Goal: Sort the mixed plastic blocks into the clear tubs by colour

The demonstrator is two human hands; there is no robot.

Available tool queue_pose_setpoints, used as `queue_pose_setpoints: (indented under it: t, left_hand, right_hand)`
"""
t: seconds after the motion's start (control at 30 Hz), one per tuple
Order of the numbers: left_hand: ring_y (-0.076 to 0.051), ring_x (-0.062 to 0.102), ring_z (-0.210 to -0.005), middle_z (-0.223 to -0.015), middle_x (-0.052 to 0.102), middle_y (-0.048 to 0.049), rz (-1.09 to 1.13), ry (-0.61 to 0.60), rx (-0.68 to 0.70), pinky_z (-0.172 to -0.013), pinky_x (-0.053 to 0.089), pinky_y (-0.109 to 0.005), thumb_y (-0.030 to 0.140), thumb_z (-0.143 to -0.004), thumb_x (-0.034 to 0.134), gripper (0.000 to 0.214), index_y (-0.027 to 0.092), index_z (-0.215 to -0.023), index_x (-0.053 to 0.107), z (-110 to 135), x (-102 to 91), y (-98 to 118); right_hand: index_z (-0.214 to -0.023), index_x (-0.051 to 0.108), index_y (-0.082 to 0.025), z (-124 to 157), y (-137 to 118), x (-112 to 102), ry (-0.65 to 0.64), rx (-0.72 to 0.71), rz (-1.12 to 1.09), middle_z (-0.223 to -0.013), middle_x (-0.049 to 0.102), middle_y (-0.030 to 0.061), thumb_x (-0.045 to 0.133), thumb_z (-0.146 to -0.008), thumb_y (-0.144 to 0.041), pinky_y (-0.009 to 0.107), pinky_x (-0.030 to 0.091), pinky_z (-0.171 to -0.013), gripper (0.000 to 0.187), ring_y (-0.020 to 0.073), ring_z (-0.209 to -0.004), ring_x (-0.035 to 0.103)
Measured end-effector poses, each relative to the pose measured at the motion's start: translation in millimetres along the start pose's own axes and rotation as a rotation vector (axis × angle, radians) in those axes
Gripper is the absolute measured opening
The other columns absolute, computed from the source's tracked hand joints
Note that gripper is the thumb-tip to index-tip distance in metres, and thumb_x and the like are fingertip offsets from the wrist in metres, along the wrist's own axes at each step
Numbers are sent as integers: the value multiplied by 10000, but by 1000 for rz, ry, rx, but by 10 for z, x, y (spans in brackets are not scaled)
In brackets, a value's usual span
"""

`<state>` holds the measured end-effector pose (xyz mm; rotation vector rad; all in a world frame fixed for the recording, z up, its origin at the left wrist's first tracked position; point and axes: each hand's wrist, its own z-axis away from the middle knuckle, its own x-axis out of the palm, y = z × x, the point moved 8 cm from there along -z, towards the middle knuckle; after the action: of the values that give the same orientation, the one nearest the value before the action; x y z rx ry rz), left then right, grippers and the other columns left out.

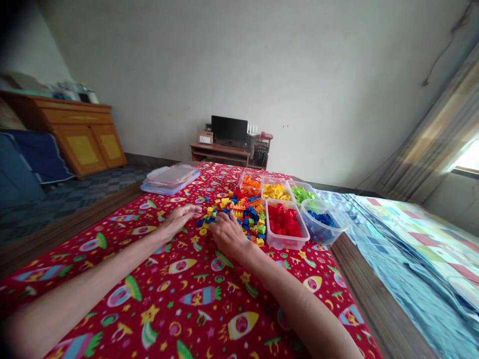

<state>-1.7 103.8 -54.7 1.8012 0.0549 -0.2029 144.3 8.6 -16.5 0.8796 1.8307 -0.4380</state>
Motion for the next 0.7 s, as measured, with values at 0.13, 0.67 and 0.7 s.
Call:
queue_pose_setpoints:
  t: [0.13, 0.67, 0.7]
  left_hand:
    - [-240, 682, -802, -832, 717, -65, -58, -26, 13, -836, 505, -405, 349, -664, 540, 279, 157, -831, 653, -27, 15, -46]
    - [-206, 646, -819, -902, 711, -57, -644, -410, 320, -746, 489, -280, 398, -787, 506, 310, 171, -891, 691, 99, 262, 598]
    - [-212, 644, -842, -909, 707, -63, -715, -452, 342, -771, 484, -286, 386, -790, 519, 292, 171, -886, 691, 134, 314, 616]
  right_hand:
    - [-889, 631, -183, 23, 281, -175, 13, 103, -52, -875, 631, 82, 499, -849, -137, 312, 424, -880, 146, 198, -940, 550]
    - [-920, 659, -177, 61, 557, -466, -162, 410, 66, -798, 692, 82, 374, -926, -227, 244, 319, -585, 289, 157, -708, 618]
    - [-928, 661, -177, 57, 536, -442, -167, 397, 66, -821, 694, 84, 379, -925, -223, 242, 335, -599, 285, 159, -729, 623]
